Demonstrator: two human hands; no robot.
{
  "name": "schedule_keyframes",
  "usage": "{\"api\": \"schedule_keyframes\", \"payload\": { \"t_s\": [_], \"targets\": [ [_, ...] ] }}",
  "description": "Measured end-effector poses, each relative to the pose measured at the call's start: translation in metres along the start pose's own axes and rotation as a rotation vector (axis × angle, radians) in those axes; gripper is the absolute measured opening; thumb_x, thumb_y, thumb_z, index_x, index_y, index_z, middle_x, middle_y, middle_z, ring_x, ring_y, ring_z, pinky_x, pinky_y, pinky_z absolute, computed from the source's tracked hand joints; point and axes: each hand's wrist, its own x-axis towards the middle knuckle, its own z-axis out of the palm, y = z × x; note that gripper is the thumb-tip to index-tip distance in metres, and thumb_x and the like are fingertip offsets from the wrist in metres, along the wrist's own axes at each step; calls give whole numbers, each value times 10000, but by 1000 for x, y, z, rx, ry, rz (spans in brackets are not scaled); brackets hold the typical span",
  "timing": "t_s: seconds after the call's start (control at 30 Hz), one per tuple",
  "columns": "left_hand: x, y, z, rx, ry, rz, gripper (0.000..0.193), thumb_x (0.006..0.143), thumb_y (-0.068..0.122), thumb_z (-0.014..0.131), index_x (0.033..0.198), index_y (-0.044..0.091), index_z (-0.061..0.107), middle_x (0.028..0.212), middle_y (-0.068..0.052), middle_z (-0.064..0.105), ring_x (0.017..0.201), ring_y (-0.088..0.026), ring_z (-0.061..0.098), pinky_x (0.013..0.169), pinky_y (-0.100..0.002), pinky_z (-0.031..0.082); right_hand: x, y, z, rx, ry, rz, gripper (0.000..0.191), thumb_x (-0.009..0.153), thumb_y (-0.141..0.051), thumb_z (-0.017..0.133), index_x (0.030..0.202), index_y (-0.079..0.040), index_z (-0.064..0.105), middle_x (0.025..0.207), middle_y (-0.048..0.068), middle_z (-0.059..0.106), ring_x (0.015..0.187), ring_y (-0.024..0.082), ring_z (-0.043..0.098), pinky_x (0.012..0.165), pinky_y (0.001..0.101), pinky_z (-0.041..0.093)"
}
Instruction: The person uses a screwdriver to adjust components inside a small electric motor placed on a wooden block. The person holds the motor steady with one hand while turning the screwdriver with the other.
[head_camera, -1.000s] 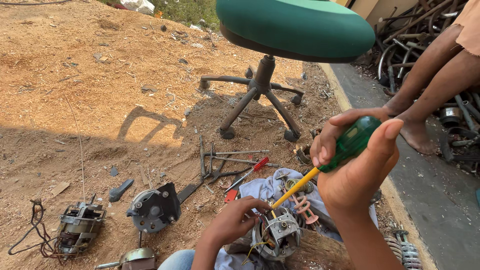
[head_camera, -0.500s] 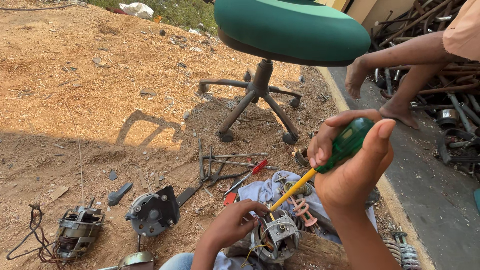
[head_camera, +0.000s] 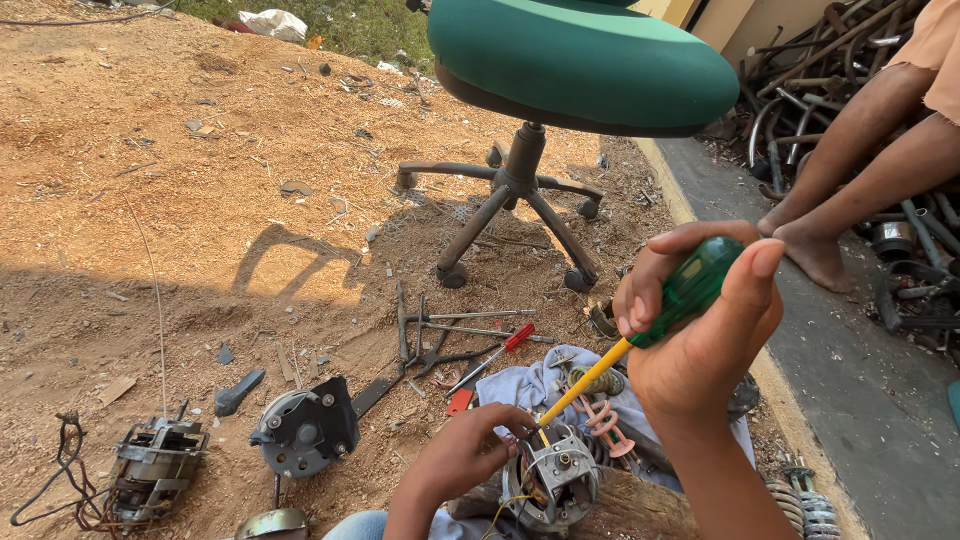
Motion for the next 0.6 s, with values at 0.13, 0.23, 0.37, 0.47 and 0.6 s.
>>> {"api": "schedule_keyframes", "payload": {
  "t_s": [0.13,0.23,0.37,0.47,0.6],
  "targets": [
    [0,0,0,24,2,-35,369,862,24,664,1204,157,700,1080,-24,758,909,-181,745,837,-336,605,-1,1,0,-14,-11,1,596,1175,-564,456,1025,7,541,595,57,438,488,114,425,475,268,402],
    [0,0,0,32,0,-29,361,862,32,656,1197,156,704,1094,-24,763,936,-181,747,854,-332,601,1,1,-2,8,-45,25,600,1165,-575,443,1020,0,537,575,59,425,466,119,409,461,269,393],
    [-1,0,5,128,34,-32,349,889,195,717,1233,145,690,1165,-50,708,1043,-217,715,913,-363,552,9,1,-10,224,-257,177,619,1138,-592,395,982,-14,549,484,54,411,392,109,373,398,244,350],
    [-2,0,14,170,19,63,668,833,418,873,1326,72,586,1285,-127,594,1222,-281,600,1020,-402,481,13,4,-17,309,-332,224,631,1133,-589,375,964,-10,560,461,60,403,371,111,349,369,251,334],
    [-8,1,35,-12,9,-74,1053,563,494,925,1390,38,460,1266,-161,603,1225,-299,626,1040,-396,489,13,9,-29,371,-304,262,642,1086,-594,355,956,-2,568,458,66,401,369,126,328,368,283,325]
  ]
}}
